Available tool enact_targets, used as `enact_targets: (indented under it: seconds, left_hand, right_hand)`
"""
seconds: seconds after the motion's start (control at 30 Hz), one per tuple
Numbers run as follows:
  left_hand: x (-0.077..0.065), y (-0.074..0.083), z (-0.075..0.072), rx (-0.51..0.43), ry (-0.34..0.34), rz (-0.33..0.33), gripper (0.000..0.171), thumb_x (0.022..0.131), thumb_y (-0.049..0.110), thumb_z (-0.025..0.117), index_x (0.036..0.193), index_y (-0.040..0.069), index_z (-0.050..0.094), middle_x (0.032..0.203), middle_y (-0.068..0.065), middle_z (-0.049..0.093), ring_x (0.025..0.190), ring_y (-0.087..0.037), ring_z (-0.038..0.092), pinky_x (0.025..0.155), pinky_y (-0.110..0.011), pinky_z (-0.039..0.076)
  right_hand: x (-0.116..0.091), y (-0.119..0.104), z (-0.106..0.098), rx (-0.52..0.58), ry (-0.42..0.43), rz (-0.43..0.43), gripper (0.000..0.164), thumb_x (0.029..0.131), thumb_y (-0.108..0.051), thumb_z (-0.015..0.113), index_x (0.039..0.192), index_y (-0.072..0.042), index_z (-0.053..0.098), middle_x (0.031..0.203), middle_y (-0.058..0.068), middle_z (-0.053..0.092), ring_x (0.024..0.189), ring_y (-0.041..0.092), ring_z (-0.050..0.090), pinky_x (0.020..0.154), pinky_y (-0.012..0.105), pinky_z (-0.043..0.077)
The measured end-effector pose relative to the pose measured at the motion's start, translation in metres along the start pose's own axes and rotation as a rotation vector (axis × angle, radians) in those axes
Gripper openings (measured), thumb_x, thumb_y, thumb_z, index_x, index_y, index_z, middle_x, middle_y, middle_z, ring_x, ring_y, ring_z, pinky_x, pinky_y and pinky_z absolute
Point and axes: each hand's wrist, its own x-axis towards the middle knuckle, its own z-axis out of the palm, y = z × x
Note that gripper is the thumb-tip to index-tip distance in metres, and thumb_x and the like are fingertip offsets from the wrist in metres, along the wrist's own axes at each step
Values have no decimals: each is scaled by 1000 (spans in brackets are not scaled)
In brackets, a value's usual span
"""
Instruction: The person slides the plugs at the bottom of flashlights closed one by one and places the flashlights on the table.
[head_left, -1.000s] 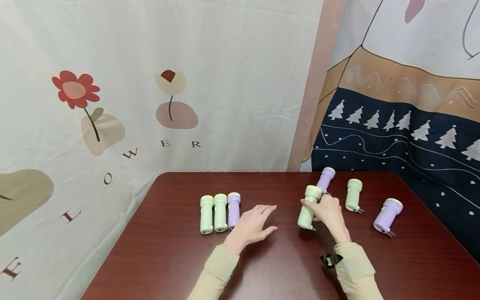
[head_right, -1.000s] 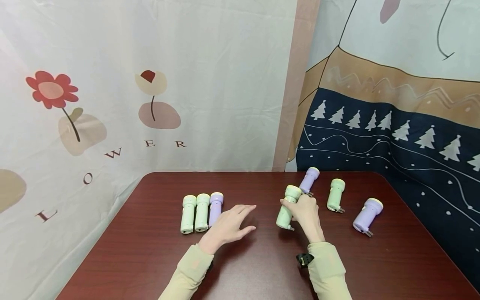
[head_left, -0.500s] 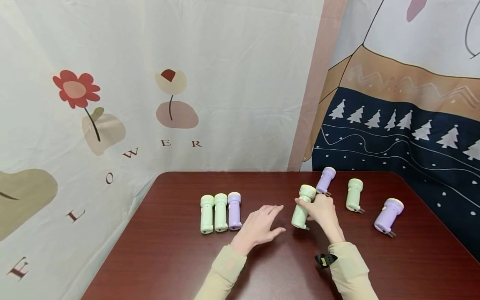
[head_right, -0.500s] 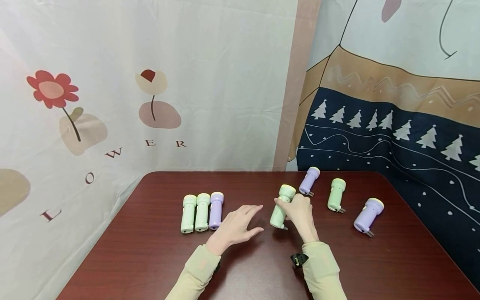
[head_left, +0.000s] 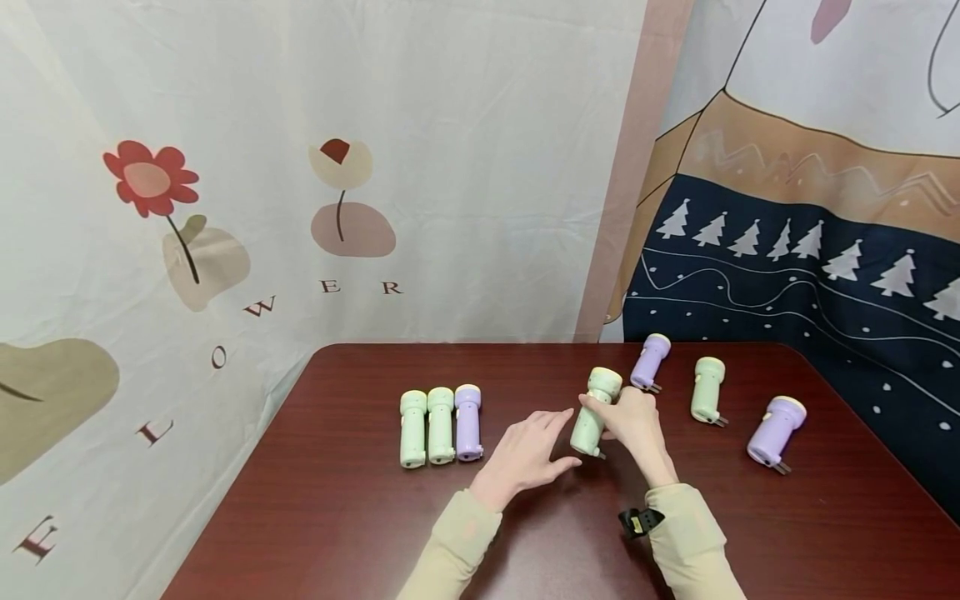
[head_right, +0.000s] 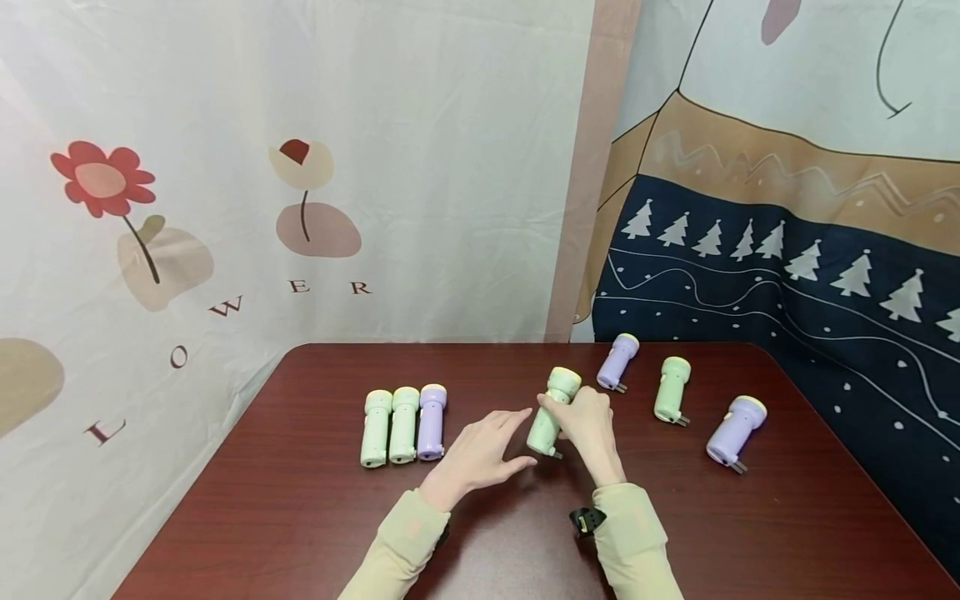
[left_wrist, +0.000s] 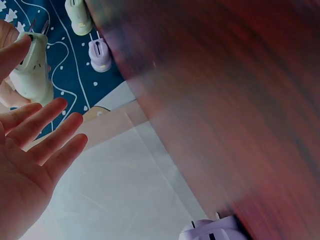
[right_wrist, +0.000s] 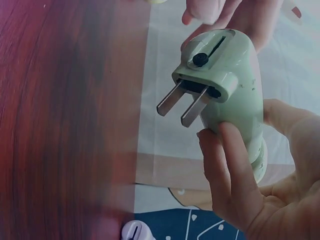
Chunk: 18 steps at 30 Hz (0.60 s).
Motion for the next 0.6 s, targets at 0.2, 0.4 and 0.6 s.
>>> enact_targets:
  seconds: [0.2, 0.4, 0.6]
  left_hand:
    - [2, 2, 1, 0, 1, 2, 67, 83, 51, 65, 135, 12, 49, 120, -1, 65, 109, -12, 62, 84, -26, 54]
    - [3, 3, 2, -11, 8, -2, 66, 82, 51, 67, 132, 12, 50, 113, 0, 67, 103, -11, 64, 79, -25, 54]
    - [4, 3, 3, -9, 32, 10, 66, 80, 49, 70, 131, 11, 50, 109, 0, 68, 97, -10, 65, 76, -24, 55]
  right_hand:
    - [-1, -2, 3, 7, 5, 2, 52, 80, -44, 70, 89, 6, 63, 70, 19, 68, 58, 28, 70, 49, 28, 51]
    - [0, -2, 7, 16, 10, 2, 50, 80, -44, 70, 88, 4, 62, 72, 19, 68, 55, 23, 68, 49, 27, 51]
    - [1, -3, 8, 14, 13, -1, 49, 79, -45, 70, 87, 3, 62, 71, 18, 68, 52, 19, 67, 49, 27, 51]
